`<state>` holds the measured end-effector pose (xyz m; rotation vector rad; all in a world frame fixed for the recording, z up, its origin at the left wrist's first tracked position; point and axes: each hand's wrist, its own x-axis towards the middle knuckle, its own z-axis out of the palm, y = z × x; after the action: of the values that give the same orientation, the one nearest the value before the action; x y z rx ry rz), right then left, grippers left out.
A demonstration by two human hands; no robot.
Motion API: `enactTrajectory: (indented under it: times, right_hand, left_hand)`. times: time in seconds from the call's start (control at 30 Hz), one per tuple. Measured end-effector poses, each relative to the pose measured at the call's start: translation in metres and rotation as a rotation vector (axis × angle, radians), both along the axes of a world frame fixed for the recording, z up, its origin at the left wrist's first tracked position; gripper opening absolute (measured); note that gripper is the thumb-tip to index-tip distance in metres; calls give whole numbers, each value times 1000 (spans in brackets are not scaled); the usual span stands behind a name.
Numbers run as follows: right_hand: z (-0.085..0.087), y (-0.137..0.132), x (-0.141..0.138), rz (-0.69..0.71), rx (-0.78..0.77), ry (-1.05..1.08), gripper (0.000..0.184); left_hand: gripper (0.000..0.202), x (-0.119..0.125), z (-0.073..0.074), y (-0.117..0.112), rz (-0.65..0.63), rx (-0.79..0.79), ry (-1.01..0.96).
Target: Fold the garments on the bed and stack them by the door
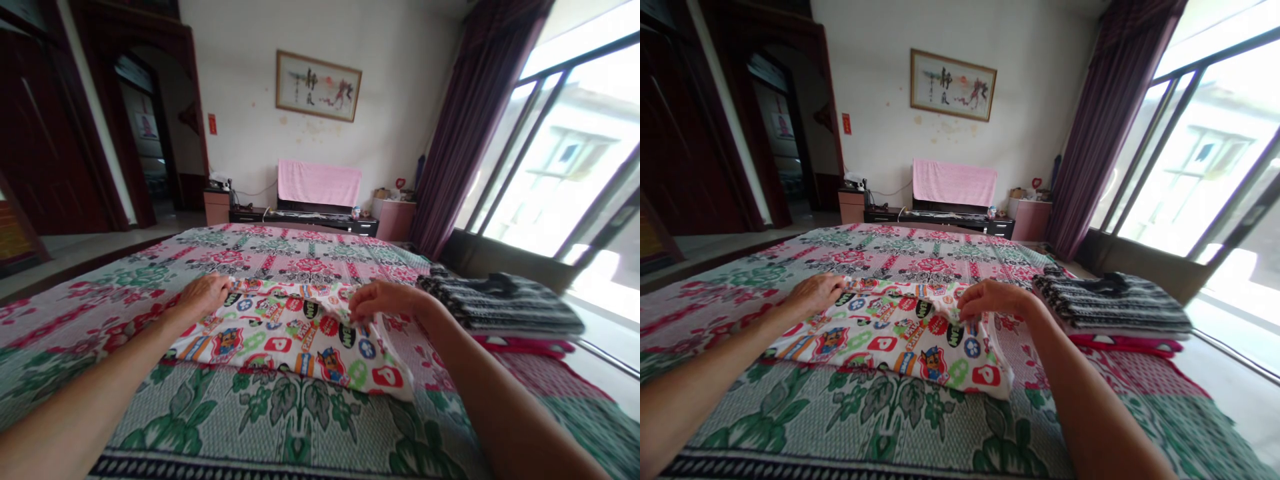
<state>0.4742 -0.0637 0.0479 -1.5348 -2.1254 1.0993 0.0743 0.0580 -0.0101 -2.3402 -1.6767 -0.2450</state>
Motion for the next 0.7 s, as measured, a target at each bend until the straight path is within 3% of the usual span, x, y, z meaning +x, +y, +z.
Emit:
enactTrajectory:
  times: [0.07,0.1,0.2,0.27,0.5,0.7]
  right_hand:
    - [1,-3,3,3,-152,84,32]
    - [-1,-2,4,-49,-146,102,33]
    - [-11,7,3,-240,96,83,27]
    - [-20,15,-4,-280,283,28,22]
    - [-43,17,-49,-129,724,-184,25]
    - [-53,15,-58,-107,727,-296,22]
  left_hand:
    - [28,1,0,-1,3,2,-4]
    - [28,1,0,0,2,2,-6]
    - [28,-1,-2,3,-5,0,-16]
    - [29,-3,-4,6,-9,-5,-30]
    - [44,-8,-3,9,19,-16,-26]
    - [52,-8,1,12,99,-29,-103]
